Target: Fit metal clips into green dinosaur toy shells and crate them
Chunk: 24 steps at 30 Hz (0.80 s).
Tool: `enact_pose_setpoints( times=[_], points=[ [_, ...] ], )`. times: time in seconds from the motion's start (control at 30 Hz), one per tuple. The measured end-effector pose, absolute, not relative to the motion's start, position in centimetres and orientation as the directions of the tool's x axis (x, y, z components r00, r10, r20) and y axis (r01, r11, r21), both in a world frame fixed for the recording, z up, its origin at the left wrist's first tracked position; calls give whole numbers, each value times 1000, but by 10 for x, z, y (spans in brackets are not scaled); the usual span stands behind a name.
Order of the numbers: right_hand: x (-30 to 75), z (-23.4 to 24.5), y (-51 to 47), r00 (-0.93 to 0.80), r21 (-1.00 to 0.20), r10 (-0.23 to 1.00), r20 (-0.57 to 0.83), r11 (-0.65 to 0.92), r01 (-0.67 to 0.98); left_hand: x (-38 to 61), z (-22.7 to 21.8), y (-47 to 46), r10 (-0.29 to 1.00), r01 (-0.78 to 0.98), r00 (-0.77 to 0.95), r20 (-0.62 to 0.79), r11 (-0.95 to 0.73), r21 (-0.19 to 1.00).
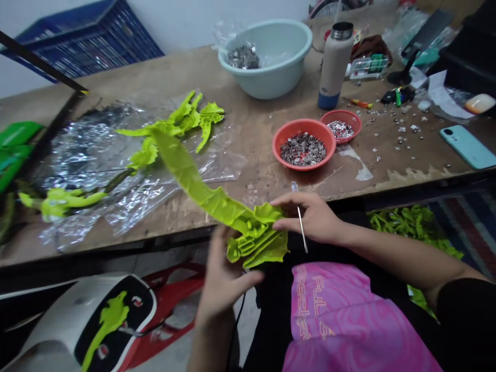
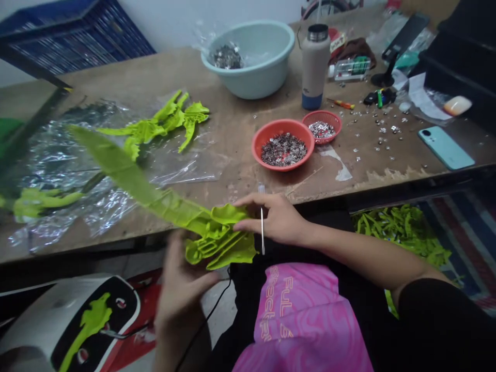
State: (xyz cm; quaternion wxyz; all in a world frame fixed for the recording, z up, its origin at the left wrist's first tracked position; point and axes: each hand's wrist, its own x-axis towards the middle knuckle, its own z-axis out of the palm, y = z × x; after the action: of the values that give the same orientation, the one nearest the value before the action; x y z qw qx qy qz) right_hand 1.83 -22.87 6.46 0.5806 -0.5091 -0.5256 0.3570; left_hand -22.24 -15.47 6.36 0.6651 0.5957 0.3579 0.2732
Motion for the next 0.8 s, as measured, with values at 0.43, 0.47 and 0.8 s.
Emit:
enact_pose_setpoints(
  times=[0.43, 0.47, 0.8],
  points=[
    [167, 87, -89, 469, -66, 868, -164, -484, 873, -220, 19, -166, 706, -195, 641, -300, 528, 826],
    [165, 85, -88, 469, -54, 868, -165, -482, 874, -220, 20, -167, 712, -208, 636, -299, 531, 821],
    [159, 103, -119, 530, -438, 815, 234, -399, 806, -183, 57, -160, 769, -403, 617, -165, 489, 774]
  ],
)
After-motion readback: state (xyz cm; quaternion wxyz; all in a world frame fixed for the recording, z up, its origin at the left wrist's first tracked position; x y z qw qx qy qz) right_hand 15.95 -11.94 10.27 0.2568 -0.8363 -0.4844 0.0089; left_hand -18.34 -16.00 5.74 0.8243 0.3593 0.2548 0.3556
